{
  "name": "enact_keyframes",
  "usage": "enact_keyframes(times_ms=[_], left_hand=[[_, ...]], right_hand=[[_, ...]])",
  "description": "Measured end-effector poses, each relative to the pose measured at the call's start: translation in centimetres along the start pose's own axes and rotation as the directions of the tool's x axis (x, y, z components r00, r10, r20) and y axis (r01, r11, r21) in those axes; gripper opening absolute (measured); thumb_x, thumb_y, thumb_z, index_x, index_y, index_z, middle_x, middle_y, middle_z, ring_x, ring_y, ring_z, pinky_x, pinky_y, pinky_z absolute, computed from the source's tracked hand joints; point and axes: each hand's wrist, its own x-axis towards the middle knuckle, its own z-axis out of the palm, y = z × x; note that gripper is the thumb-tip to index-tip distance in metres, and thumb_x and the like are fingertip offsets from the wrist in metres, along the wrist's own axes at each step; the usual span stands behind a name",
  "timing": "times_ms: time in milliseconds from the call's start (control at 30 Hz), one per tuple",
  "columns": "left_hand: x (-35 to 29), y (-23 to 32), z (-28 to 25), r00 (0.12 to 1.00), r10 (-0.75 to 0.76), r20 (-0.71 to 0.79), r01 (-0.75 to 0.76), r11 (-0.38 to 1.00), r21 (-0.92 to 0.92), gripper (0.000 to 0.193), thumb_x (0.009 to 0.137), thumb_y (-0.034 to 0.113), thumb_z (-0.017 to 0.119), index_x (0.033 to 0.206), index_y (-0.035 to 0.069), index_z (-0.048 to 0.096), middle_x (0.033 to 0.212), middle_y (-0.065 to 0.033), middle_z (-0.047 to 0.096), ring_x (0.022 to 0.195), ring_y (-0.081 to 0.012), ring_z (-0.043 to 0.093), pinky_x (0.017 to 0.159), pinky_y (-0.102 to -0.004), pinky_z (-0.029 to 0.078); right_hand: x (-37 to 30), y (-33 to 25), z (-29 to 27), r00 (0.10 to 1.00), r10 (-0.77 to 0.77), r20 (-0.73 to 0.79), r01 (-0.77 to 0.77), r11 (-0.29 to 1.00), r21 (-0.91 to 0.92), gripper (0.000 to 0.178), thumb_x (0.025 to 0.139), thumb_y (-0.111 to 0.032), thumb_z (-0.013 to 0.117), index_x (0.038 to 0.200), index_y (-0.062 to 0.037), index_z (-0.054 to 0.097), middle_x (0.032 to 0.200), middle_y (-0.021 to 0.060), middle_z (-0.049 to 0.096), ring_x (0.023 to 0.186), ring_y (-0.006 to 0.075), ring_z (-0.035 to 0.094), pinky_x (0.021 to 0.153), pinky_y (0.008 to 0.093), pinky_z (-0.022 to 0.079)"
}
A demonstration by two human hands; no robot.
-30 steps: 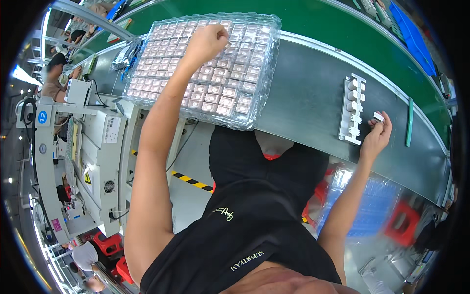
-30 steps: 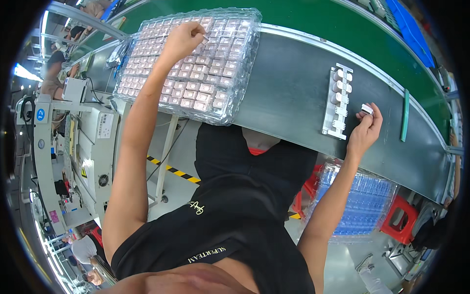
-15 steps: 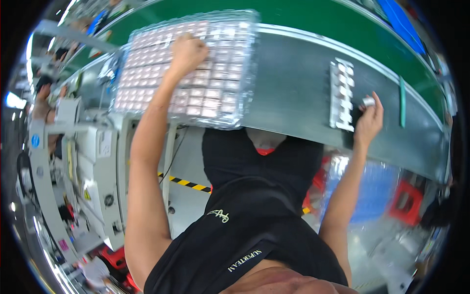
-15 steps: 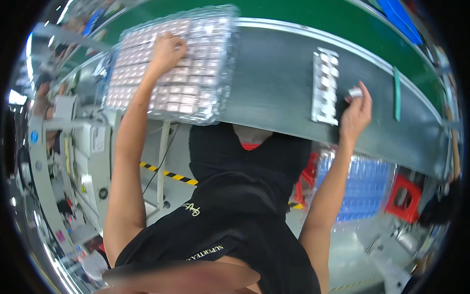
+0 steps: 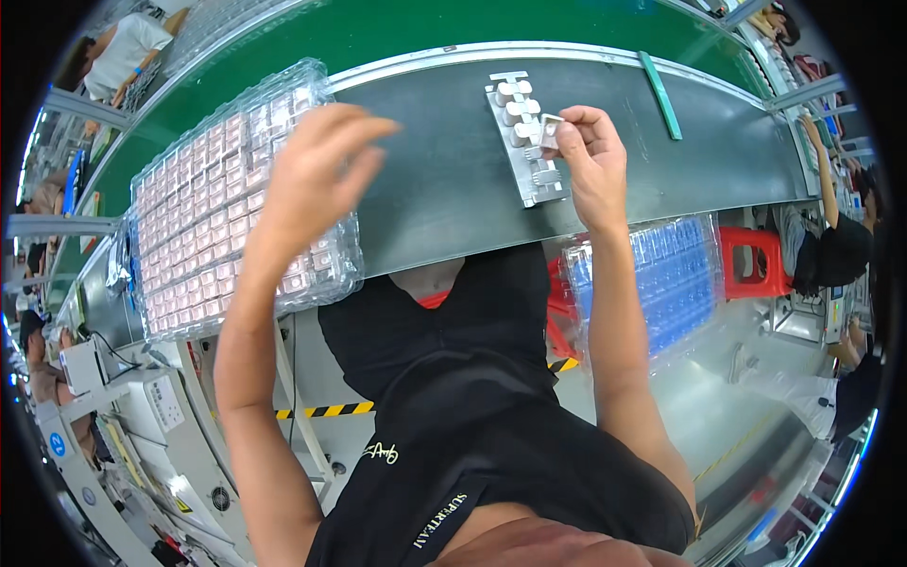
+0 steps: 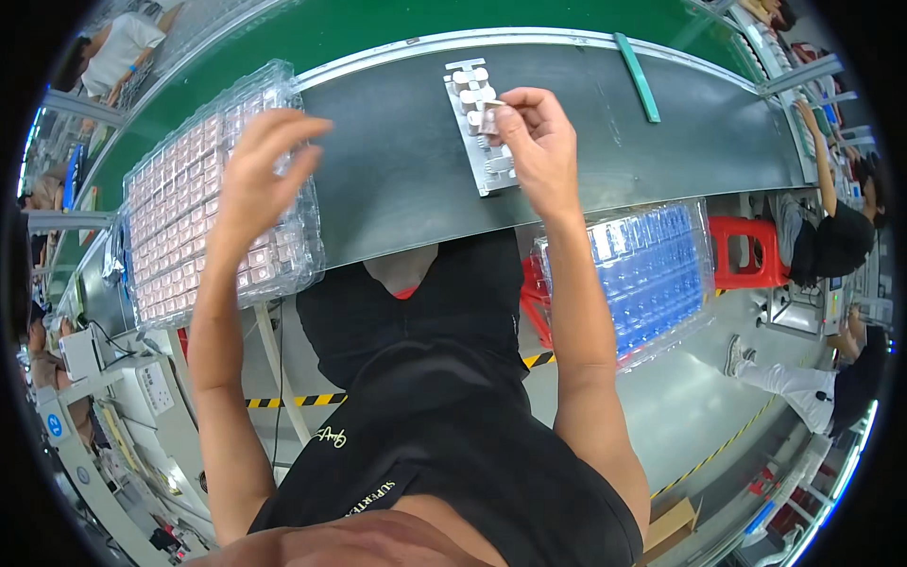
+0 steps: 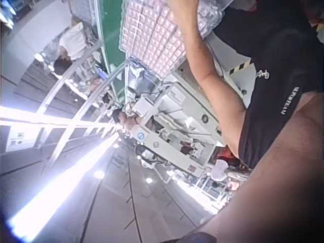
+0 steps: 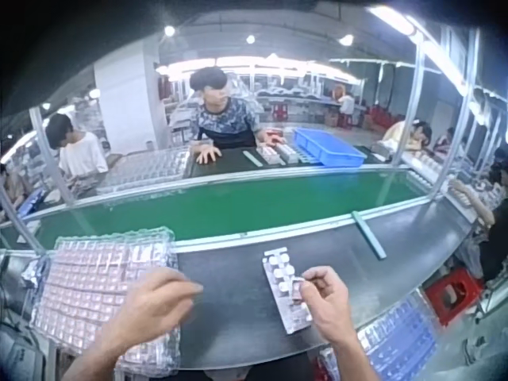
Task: Assembling small electronic components into plastic trays on an assembly line.
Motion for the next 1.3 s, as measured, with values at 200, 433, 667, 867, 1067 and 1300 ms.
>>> enact_keyframes(times_ms=[200, 433, 667, 867, 1067, 1300], left_hand=[[1.1, 4.1, 4.6, 0.927, 0.367, -0.075, -0.370, 0.928, -0.036, 0.021, 0.075, 0.006, 0.070, 0.095, 0.007, 0.066, 0.101, -0.0089, 0.062, 0.088, -0.0267, 0.064, 0.074, -0.0361, 0.053], [-1.1, 3.4, 3.3, 0.935, 0.348, -0.070, -0.349, 0.937, 0.005, 0.021, 0.071, 0.001, 0.074, 0.091, 0.005, 0.067, 0.094, -0.0083, 0.060, 0.078, -0.0251, 0.062, 0.066, -0.0351, 0.053], [-2.5, -3.2, -2.2, 0.974, 0.135, -0.181, -0.076, 0.952, 0.298, 0.011, 0.077, 0.004, 0.073, 0.087, 0.006, 0.069, 0.097, -0.0091, 0.060, 0.091, -0.0293, 0.059, 0.078, -0.0374, 0.049], [-7.8, -14.6, -7.8, 0.917, -0.339, -0.212, 0.400, 0.788, 0.468, 0.013, 0.083, 0.017, 0.068, 0.086, 0.004, 0.071, 0.088, -0.0108, 0.061, 0.091, -0.0317, 0.058, 0.083, -0.0402, 0.047], [-7.7, -15.8, -5.9, 0.917, -0.398, -0.044, 0.369, 0.799, 0.474, 0.014, 0.081, 0.018, 0.067, 0.084, 0.004, 0.071, 0.090, -0.0098, 0.061, 0.096, -0.0307, 0.056, 0.086, -0.0406, 0.046], [-6.8, -15.8, -5.5, 0.906, -0.388, 0.170, 0.250, 0.814, 0.524, 0.014, 0.084, 0.015, 0.062, 0.081, 0.004, 0.070, 0.090, -0.0133, 0.064, 0.096, -0.0336, 0.055, 0.089, -0.0435, 0.045]], right_hand=[[-2.4, -2.3, 4.5, 0.927, 0.165, 0.338, -0.203, 0.976, 0.081, 0.015, 0.098, -0.011, 0.058, 0.108, 0.0006, 0.060, 0.090, 0.0039, 0.065, 0.078, 0.0087, 0.060, 0.067, 0.0236, 0.050], [-2.7, -1.8, 6.3, 0.870, 0.271, 0.411, -0.374, 0.906, 0.196, 0.017, 0.100, -0.017, 0.056, 0.101, -0.0013, 0.061, 0.085, 0.0047, 0.065, 0.075, 0.0094, 0.061, 0.065, 0.0241, 0.050], [0.6, -1.9, 2.7, 0.977, 0.142, 0.160, -0.103, 0.968, -0.227, 0.020, 0.099, -0.018, 0.057, 0.106, -0.0008, 0.066, 0.090, 0.0039, 0.067, 0.078, 0.0068, 0.057, 0.069, 0.0221, 0.047], [4.1, 3.9, -2.3, 0.999, 0.042, -0.016, -0.044, 0.864, -0.502, 0.027, 0.097, -0.020, 0.059, 0.112, 0.0020, 0.065, 0.091, 0.0021, 0.065, 0.079, 0.0073, 0.055, 0.071, 0.0224, 0.045], [5.0, 6.1, -3.1, 0.980, 0.194, 0.042, -0.149, 0.859, -0.490, 0.033, 0.095, -0.022, 0.063, 0.116, 0.0037, 0.064, 0.095, 0.0041, 0.066, 0.085, 0.0096, 0.058, 0.078, 0.0239, 0.046], [5.1, 5.6, -3.9, 0.966, 0.240, 0.102, -0.183, 0.902, -0.390, 0.031, 0.090, -0.018, 0.067, 0.111, 0.0045, 0.065, 0.094, 0.0062, 0.069, 0.085, 0.0107, 0.061, 0.076, 0.0233, 0.047]])
